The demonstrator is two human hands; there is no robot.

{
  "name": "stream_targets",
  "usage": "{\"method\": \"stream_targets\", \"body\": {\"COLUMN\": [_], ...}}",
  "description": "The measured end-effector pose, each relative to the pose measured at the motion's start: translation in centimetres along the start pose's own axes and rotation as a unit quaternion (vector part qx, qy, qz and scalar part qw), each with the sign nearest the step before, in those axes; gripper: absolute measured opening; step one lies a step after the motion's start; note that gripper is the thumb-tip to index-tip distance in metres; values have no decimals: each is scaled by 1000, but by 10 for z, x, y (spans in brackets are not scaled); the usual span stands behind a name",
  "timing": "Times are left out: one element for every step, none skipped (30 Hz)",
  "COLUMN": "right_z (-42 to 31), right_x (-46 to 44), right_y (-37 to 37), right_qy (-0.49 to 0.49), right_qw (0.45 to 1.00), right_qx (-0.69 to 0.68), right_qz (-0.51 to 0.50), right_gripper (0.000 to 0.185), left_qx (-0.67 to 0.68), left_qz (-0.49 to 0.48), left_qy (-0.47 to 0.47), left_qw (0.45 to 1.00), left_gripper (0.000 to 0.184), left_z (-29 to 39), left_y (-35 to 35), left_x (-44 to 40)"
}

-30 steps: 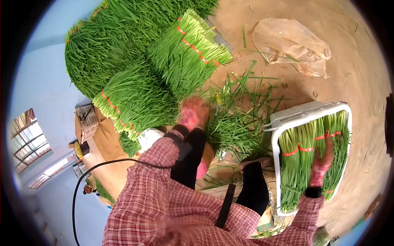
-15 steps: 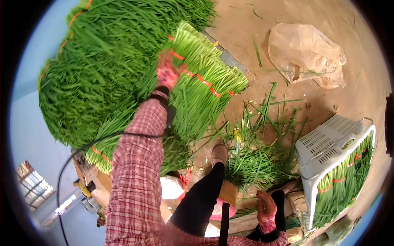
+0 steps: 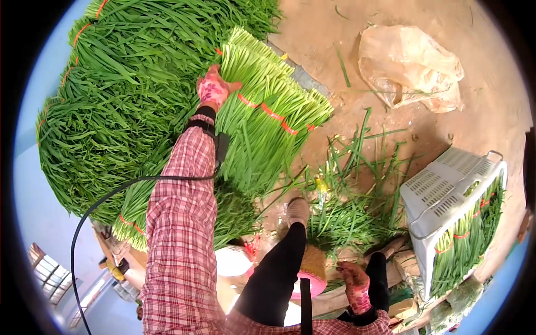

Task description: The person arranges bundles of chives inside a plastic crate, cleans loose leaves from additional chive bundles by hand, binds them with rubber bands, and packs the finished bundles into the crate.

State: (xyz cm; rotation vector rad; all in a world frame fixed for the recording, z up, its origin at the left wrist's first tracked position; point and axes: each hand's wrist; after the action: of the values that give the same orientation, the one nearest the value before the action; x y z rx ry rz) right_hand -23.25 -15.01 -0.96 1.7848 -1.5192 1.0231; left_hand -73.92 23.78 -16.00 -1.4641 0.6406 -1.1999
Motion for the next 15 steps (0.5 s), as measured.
{"method": "stream_targets", "body": {"right_z": [-4, -6, -10, -14, -20, -36, -39, -39, -43, -48, -51, -57, -69, -84, -108], "right_x": [0, 5, 8, 8, 9, 11, 8, 3, -3, -12, -28, -41, -53, -58, -55], "right_y": [-2, -5, -6, -6, -8, -6, -10, -16, -20, -21, -19, -16, -5, 10, 29], "right_qy": [1, 9, 9, 5, 3, 38, 47, 58, 93, 129, 187, 244, 286, 324, 294], "right_qw": [1000, 1000, 1000, 999, 999, 998, 995, 991, 984, 973, 944, 904, 858, 806, 803], "right_qx": [5, 9, 17, 24, 30, 9, -3, -14, -56, -100, -170, -242, -290, -338, -334], "right_qz": [-7, -19, -24, -30, -34, -49, -84, -121, -144, -163, -214, -256, -313, -363, -397], "right_gripper": [21, 22, 22, 22, 22, 23, 29, 37, 49, 62, 72, 81, 84, 87, 93], "left_qx": [11, 16, 11, -7, -24, -40, -35, 94, 179, 191, 186, 177, 189, 199, 243], "left_qz": [9, 13, 41, 80, 117, 150, 248, 122, 129, 135, 156, 167, 83, 152, 156], "left_qy": [-1, -5, 34, 63, 93, 123, 194, 165, 219, 244, 317, 370, 418, 443, 471], "left_qw": [1000, 1000, 999, 995, 989, 980, 948, 974, 950, 941, 917, 896, 885, 861, 833], "left_gripper": [104, 103, 100, 100, 101, 101, 93, 77, 63, 65, 65, 61, 53, 47, 44], "left_z": [0, -3, -9, -15, -19, -19, -20, -3, 13, 29, 31, 37, 49, 59, 75], "left_y": [-2, -2, -2, -3, 0, 2, 3, -25, -47, -73, -87, -100, -125, -123, -130], "left_x": [1, 8, 15, 24, 39, 59, 81, 111, 148, 190, 223, 257, 280, 312, 336]}}
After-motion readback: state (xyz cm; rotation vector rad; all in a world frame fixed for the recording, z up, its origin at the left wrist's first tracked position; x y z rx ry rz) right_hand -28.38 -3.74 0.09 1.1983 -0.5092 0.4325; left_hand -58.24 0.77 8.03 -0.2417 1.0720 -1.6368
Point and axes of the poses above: each hand's wrist, its own x-axis away from the middle knuckle, its own y-axis out of the palm, z = x × y, and after that the axes turned 3 degrees about y, right-handed
